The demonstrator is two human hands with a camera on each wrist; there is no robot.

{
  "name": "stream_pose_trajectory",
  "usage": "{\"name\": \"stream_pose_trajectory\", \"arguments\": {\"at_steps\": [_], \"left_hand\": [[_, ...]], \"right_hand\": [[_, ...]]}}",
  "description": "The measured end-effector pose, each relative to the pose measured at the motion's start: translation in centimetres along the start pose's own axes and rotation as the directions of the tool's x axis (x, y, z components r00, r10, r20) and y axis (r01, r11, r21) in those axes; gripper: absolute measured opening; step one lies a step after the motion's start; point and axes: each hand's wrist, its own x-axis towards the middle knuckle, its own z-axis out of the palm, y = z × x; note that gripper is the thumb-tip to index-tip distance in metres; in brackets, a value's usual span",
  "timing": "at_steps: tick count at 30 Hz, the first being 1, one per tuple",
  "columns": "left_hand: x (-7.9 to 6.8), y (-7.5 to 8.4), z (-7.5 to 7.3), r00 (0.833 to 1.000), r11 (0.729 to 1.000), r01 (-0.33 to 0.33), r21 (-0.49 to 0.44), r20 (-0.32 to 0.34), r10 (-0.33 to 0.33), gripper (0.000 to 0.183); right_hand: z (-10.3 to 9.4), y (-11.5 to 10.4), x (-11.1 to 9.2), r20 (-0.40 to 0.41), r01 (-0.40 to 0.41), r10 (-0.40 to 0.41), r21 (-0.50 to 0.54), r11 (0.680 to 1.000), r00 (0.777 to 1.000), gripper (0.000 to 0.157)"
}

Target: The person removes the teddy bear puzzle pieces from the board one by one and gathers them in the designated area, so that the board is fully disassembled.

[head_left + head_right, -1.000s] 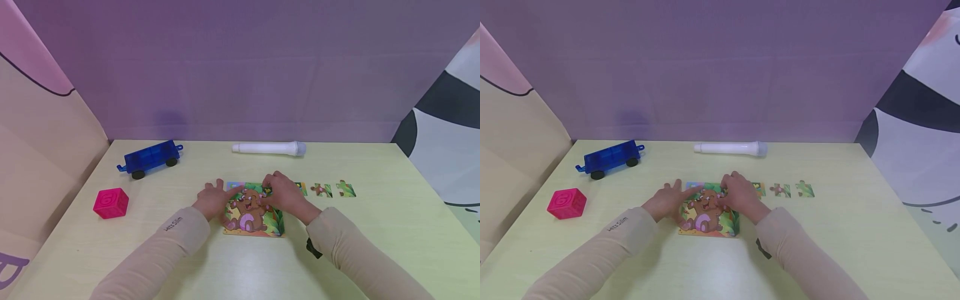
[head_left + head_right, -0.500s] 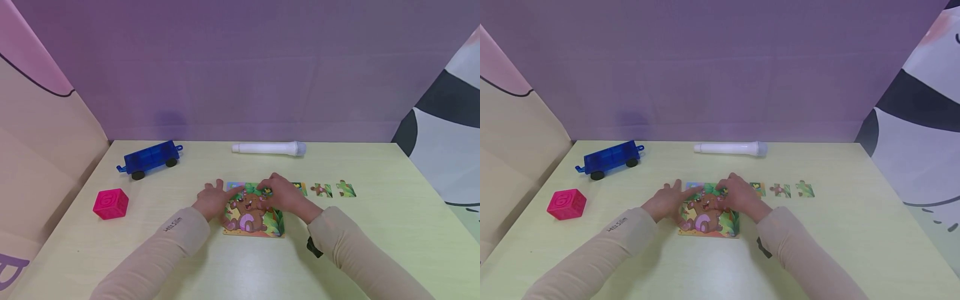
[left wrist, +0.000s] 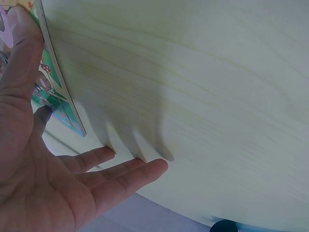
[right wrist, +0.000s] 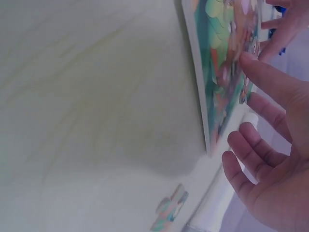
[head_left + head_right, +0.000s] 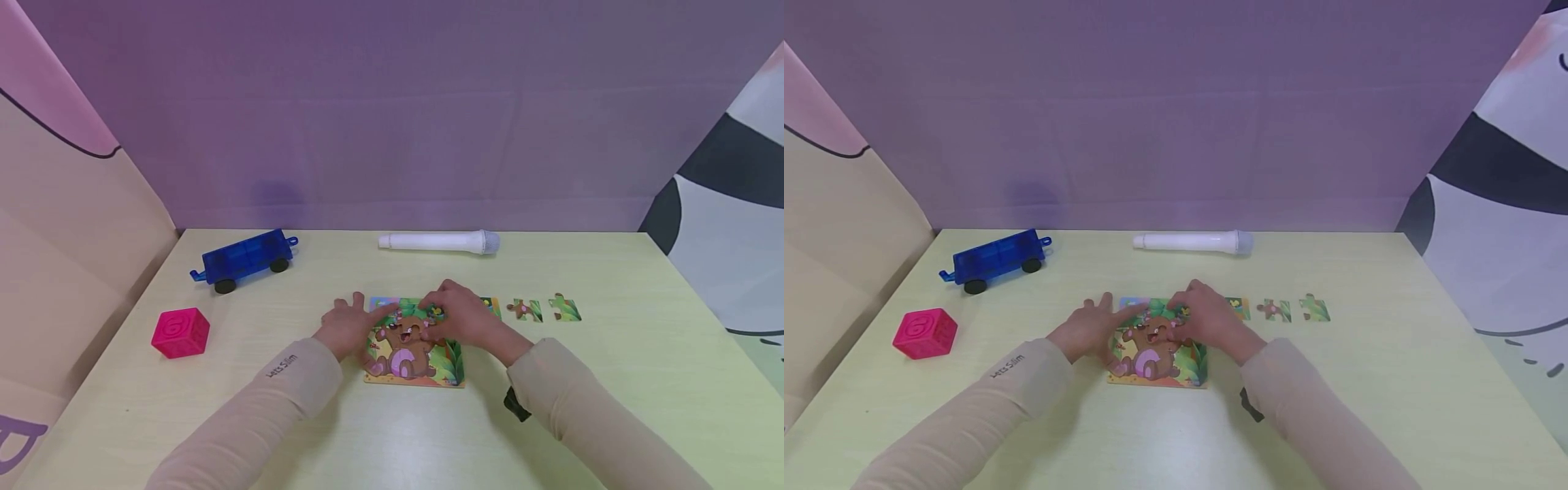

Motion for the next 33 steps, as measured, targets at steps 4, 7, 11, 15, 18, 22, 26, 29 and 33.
{"name": "stream_pose_trajectory", "arguments": {"at_steps": [4,7,11,15,18,22,26,29,33], "left_hand": [[0.1,0.0,0.1,1.000,1.000,0.006,0.004,0.001,-0.006,0.108],[0.1,0.0,0.1,1.000,1.000,0.009,0.006,0.000,-0.009,0.108],[0.2,0.0,0.1,1.000,1.000,0.007,0.015,-0.006,-0.007,0.108],[0.1,0.0,0.1,1.000,1.000,0.007,0.015,-0.011,-0.006,0.109],[0.0,0.1,0.1,1.000,1.000,0.009,0.007,-0.009,-0.009,0.108],[0.0,0.2,0.0,1.000,1.000,0.011,-0.001,-0.005,-0.011,0.107],[0.1,0.2,0.0,1.000,1.000,0.015,-0.001,-0.003,-0.015,0.106],[0.1,0.1,0.1,1.000,1.000,0.015,-0.006,0.000,-0.015,0.105],[0.2,0.1,0.2,1.000,1.000,0.013,-0.003,-0.002,-0.013,0.106]], "right_hand": [[-0.7,0.4,-0.6,-0.004,0.030,-0.030,0.031,0.999,1.000,0.041],[-1.3,0.6,-1.2,-0.015,0.032,-0.032,0.042,0.999,0.999,0.041],[-1.9,1.2,-2.3,-0.042,0.025,-0.023,0.038,0.999,0.999,0.043],[-2.5,2.0,-3.5,-0.076,0.022,-0.018,0.046,0.999,0.997,0.043],[-3.0,2.9,-4.5,-0.100,0.020,-0.014,0.057,0.998,0.995,0.043],[-3.6,4.1,-6.1,-0.123,0.019,-0.011,0.065,0.998,0.992,0.046],[-3.9,5.3,-7.2,-0.136,0.012,-0.004,0.055,0.998,0.991,0.047],[-3.8,6.1,-8.0,-0.130,-0.010,0.018,0.058,0.998,0.991,0.046],[-3.5,7.1,-8.8,-0.108,-0.034,0.040,0.057,0.998,0.993,0.044]]}}
